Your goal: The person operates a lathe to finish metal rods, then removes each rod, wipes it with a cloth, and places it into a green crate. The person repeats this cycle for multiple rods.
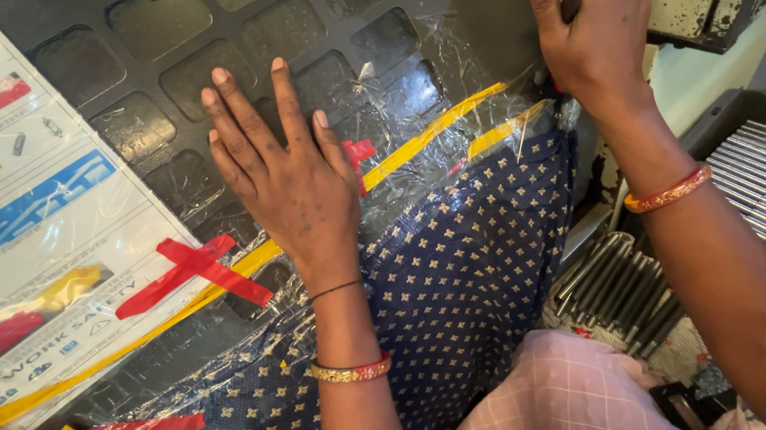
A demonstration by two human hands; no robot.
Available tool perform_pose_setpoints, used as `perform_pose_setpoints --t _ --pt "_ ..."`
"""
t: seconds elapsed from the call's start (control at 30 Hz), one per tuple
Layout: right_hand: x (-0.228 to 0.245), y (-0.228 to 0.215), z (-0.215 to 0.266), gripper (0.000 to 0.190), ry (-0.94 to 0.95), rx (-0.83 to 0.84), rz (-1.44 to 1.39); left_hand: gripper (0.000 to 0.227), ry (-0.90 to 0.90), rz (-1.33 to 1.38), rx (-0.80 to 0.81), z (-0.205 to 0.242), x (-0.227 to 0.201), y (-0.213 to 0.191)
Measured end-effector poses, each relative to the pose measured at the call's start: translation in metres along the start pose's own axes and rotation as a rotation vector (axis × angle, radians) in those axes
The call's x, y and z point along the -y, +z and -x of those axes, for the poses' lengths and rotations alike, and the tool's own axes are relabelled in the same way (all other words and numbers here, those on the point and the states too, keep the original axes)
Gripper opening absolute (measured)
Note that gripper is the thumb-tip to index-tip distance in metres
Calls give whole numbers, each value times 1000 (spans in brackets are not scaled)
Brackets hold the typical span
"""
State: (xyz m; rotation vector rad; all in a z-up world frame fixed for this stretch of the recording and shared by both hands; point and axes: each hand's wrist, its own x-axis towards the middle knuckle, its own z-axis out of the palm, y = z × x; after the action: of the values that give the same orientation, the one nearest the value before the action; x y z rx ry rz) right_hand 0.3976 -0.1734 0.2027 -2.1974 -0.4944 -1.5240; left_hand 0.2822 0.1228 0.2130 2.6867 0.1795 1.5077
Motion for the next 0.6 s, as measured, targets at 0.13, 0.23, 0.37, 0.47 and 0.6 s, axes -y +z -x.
perform_pose_setpoints --t 0.13,0.23,0.37,0.47,0.6 --pt "0 0 0 47 -2 0 11 52 -3 8 -2 0 0 0" --pt "0 0 0 47 -7 -6 11 52 -4 0 9 1 0 0" --pt "1 -1 0 48 7 -1 -9 51 -3 -5 0 0 0 1" --pt "2 -1 0 47 -5 -6 -1 51 -6 -2 4 1 0 1" --pt "3 -1 -1 48 5 -7 -4 51 -7 2 2 1 0 2"
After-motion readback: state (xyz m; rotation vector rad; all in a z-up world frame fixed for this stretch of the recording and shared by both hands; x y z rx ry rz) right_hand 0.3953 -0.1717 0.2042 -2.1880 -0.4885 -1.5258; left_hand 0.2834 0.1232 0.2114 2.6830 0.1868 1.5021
